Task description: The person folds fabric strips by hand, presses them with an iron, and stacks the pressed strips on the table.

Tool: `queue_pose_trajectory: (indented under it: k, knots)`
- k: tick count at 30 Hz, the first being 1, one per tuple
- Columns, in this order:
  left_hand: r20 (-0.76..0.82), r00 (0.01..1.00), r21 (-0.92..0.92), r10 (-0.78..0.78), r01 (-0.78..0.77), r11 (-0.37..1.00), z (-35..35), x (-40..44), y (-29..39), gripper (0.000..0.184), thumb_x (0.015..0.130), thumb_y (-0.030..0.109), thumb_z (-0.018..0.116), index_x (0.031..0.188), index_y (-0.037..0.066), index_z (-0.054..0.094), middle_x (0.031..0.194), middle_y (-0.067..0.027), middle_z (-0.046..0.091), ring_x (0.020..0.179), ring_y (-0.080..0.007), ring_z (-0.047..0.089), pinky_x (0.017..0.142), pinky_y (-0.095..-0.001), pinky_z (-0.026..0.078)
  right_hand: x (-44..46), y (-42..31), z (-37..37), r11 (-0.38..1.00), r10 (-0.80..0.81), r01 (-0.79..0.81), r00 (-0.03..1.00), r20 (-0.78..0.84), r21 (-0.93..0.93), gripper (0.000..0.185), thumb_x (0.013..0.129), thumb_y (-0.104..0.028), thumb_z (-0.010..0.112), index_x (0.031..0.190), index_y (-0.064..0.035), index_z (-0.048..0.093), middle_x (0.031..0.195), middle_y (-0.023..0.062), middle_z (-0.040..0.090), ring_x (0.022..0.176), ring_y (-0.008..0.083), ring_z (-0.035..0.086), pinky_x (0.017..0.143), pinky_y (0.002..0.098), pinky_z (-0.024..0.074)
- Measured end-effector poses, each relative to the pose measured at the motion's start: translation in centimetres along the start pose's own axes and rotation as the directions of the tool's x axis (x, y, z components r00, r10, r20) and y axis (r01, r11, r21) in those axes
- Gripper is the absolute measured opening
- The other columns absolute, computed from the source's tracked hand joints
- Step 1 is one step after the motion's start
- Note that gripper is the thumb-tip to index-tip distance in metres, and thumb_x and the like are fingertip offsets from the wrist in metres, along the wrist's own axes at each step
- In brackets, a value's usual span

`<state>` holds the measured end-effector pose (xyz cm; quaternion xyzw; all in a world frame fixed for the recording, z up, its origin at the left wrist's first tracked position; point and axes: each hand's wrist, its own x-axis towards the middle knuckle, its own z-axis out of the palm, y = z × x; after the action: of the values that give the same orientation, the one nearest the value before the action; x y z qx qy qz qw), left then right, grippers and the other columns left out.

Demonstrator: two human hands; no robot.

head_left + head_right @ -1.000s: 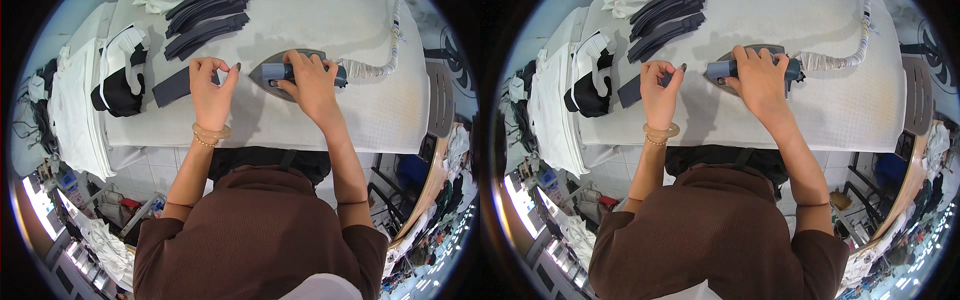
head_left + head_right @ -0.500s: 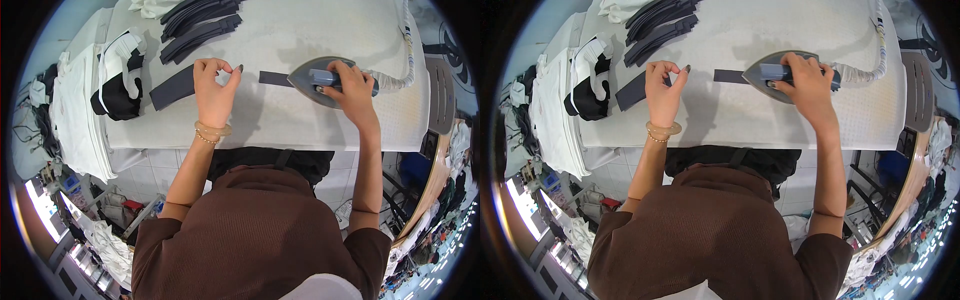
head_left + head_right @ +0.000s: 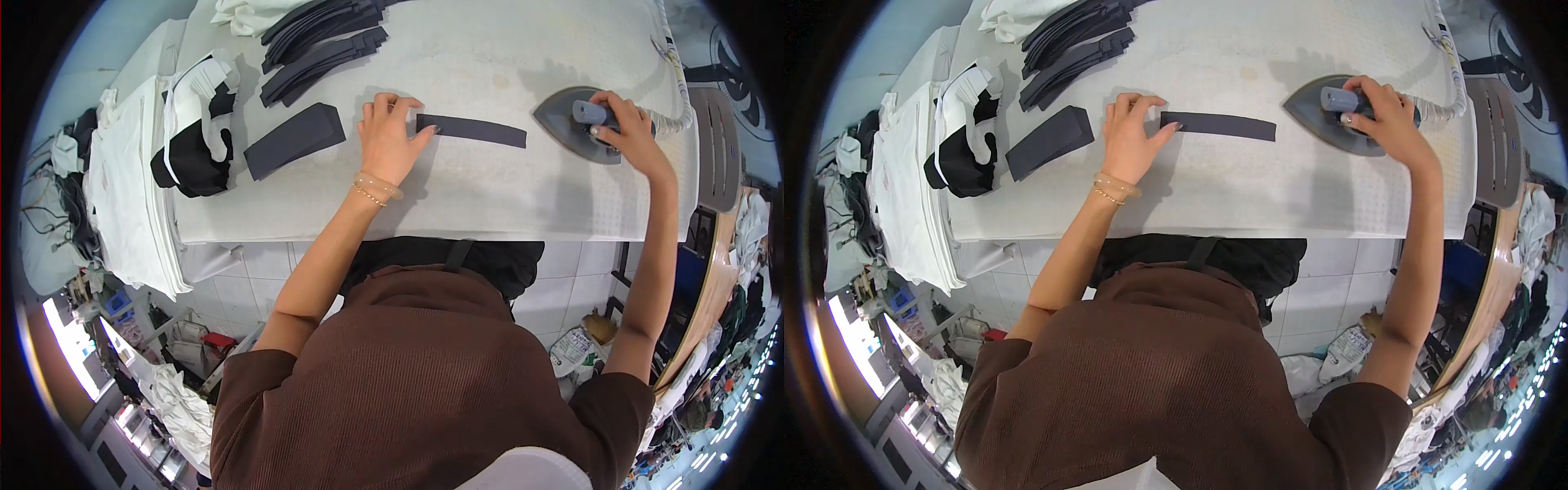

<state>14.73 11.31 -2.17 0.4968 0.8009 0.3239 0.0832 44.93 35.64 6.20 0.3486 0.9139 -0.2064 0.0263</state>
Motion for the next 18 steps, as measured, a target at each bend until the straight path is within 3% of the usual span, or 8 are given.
queue_pose_trajectory:
  k: [3,5,6,7,9,10,16,18]
  knots:
    - [0.023,1.000,0.055,0.001,-0.002,0.998,0.7,0.6,-0.2,0.029,0.071,0.017,0.084,0.094,0.013,0.067,0.108,-0.0059,0.055,0.105,-0.0273,0.050,0.087,-0.0431,0.039,1.1,1.3,-1.3,1.000,0.003,-0.003,1.000,0.021,-0.008,0.037,0.093,-0.038,0.065,0.123,-0.0178,0.058,0.099,0.0026,0.059,0.099,0.0198,0.054,0.102,0.0397,0.0293]
    - [0.077,0.997,0.046,-0.002,-0.001,0.999,0.6,1.1,-0.4,0.028,0.071,0.016,0.084,0.093,0.013,0.067,0.108,-0.0051,0.055,0.105,-0.0271,0.049,0.086,-0.0428,0.038,1.8,1.4,-1.6,0.978,0.096,-0.083,0.994,-0.060,0.193,0.034,0.092,-0.033,0.066,0.120,-0.0139,0.061,0.095,0.0036,0.057,0.093,0.0192,0.054,0.089,0.0331,0.0394]
    - [0.133,0.991,0.040,-0.010,0.005,0.999,0.5,1.2,-0.5,0.028,0.071,0.015,0.084,0.092,0.013,0.066,0.109,-0.0043,0.055,0.106,-0.0269,0.049,0.086,-0.0425,0.038,2.0,0.7,-1.2,0.988,-0.059,0.099,0.949,-0.309,0.117,0.031,0.091,-0.026,0.067,0.117,-0.0096,0.064,0.091,0.0047,0.055,0.087,0.0187,0.053,0.079,0.0299,0.0430]
    - [0.130,0.991,0.039,-0.013,0.008,0.999,0.5,1.4,-0.4,0.028,0.071,0.015,0.084,0.092,0.013,0.066,0.109,-0.0043,0.055,0.106,-0.0269,0.049,0.086,-0.0425,0.038,2.0,-1.0,-1.3,0.988,-0.063,0.103,0.949,-0.308,0.114,0.031,0.091,-0.026,0.067,0.117,-0.0096,0.064,0.091,0.0047,0.055,0.087,0.0187,0.053,0.079,0.0299,0.0430]
    - [0.192,0.981,0.017,-0.001,-0.002,1.000,0.2,1.6,-0.4,0.025,0.073,0.013,0.082,0.091,0.013,0.066,0.101,-0.0030,0.057,0.100,-0.0257,0.051,0.084,-0.0415,0.039,1.2,-5.7,-1.1,0.975,-0.014,0.137,0.821,-0.570,0.174,0.030,0.089,-0.017,0.067,0.118,-0.0089,0.064,0.089,0.0058,0.054,0.087,0.0193,0.053,0.081,0.0313,0.0428]
    - [0.195,0.981,0.020,-0.001,-0.003,1.000,0.1,1.7,-0.6,0.025,0.073,0.013,0.082,0.091,0.013,0.066,0.101,-0.0030,0.057,0.100,-0.0257,0.051,0.084,-0.0415,0.039,1.2,-7.1,0.0,0.937,0.039,0.156,0.842,-0.538,0.312,0.029,0.086,-0.013,0.067,0.115,-0.0082,0.065,0.090,0.0066,0.055,0.090,0.0202,0.054,0.083,0.0320,0.0436]
    - [0.383,0.922,-0.323,-0.063,0.197,0.926,-1.1,2.5,0.3,0.020,0.076,0.003,0.076,0.093,0.005,0.066,0.077,-0.0065,0.066,0.073,-0.0240,0.063,0.070,-0.0338,0.049,3.4,-14.1,9.7,0.879,-0.175,0.274,0.947,-0.271,0.389,0.028,0.081,-0.011,0.071,0.108,-0.0088,0.065,0.111,0.0082,0.064,0.104,0.0262,0.059,0.089,0.0368,0.0451]
    - [0.334,0.942,-0.381,0.035,0.101,0.919,-2.2,2.4,0.6,0.016,0.083,-0.001,0.070,0.098,0.002,0.067,0.084,-0.0055,0.070,0.075,-0.0130,0.063,0.070,-0.0264,0.049,3.7,-14.7,10.6,0.851,-0.130,0.215,0.970,-0.205,0.478,0.029,0.081,-0.012,0.071,0.109,-0.0085,0.065,0.107,0.0086,0.067,0.103,0.0271,0.060,0.090,0.0372,0.0442]
